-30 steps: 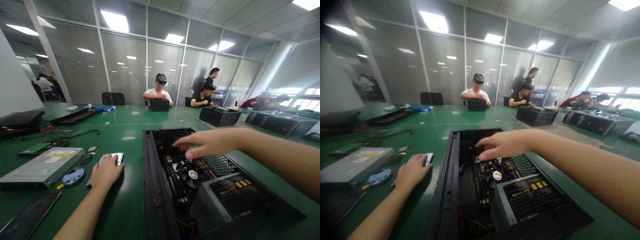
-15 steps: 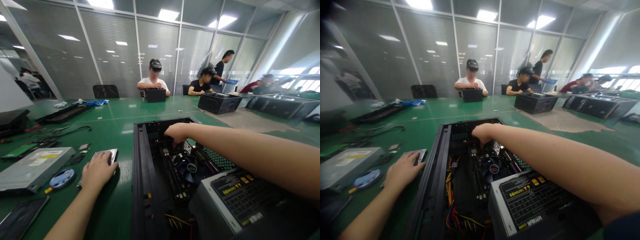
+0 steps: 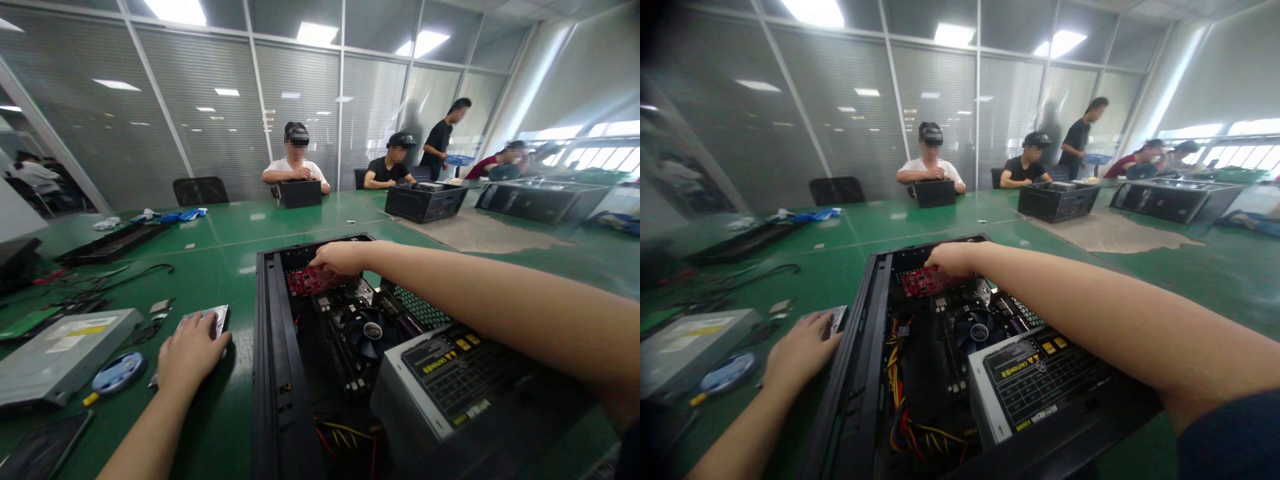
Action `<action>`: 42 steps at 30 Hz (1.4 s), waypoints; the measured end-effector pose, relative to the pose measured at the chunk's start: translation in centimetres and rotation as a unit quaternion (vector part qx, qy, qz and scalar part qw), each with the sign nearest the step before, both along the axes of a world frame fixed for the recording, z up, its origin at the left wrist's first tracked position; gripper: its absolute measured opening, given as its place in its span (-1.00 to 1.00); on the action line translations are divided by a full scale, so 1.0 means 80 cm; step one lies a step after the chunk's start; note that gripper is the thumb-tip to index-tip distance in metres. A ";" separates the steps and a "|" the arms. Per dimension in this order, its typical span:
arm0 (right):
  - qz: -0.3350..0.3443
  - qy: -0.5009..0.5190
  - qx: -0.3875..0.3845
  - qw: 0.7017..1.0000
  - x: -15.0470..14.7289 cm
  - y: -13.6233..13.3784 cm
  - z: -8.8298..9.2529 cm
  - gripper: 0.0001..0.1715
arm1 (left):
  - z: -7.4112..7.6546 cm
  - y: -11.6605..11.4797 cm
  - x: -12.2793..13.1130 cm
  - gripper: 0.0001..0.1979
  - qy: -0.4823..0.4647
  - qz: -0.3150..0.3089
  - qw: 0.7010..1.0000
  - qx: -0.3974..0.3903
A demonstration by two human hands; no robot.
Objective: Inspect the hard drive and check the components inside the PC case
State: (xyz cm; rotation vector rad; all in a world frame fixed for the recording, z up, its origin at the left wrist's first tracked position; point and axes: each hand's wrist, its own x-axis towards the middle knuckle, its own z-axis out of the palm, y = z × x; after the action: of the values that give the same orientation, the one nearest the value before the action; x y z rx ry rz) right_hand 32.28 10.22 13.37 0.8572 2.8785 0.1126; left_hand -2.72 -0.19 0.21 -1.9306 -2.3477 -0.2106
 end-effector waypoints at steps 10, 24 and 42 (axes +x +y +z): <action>0.062 0.080 -0.184 0.978 0.005 0.010 -0.014 -0.48 | 0.004 -0.001 0.004 -0.32 0.025 0.013 1.000 -0.008; 0.058 0.077 -0.220 0.971 0.010 0.010 -0.010 -0.47 | 0.005 -0.002 0.005 -0.34 0.031 0.015 0.999 -0.011; 0.063 0.090 -0.244 0.964 0.011 0.003 -0.004 -0.46 | 0.003 -0.001 0.005 -0.35 0.028 0.007 1.000 -0.003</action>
State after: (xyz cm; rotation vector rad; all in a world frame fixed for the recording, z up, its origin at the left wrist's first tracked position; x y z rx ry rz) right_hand 33.16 10.45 13.07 0.6123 2.9109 -0.6654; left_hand -2.32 -0.23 0.48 -1.8968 -2.3286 -0.1470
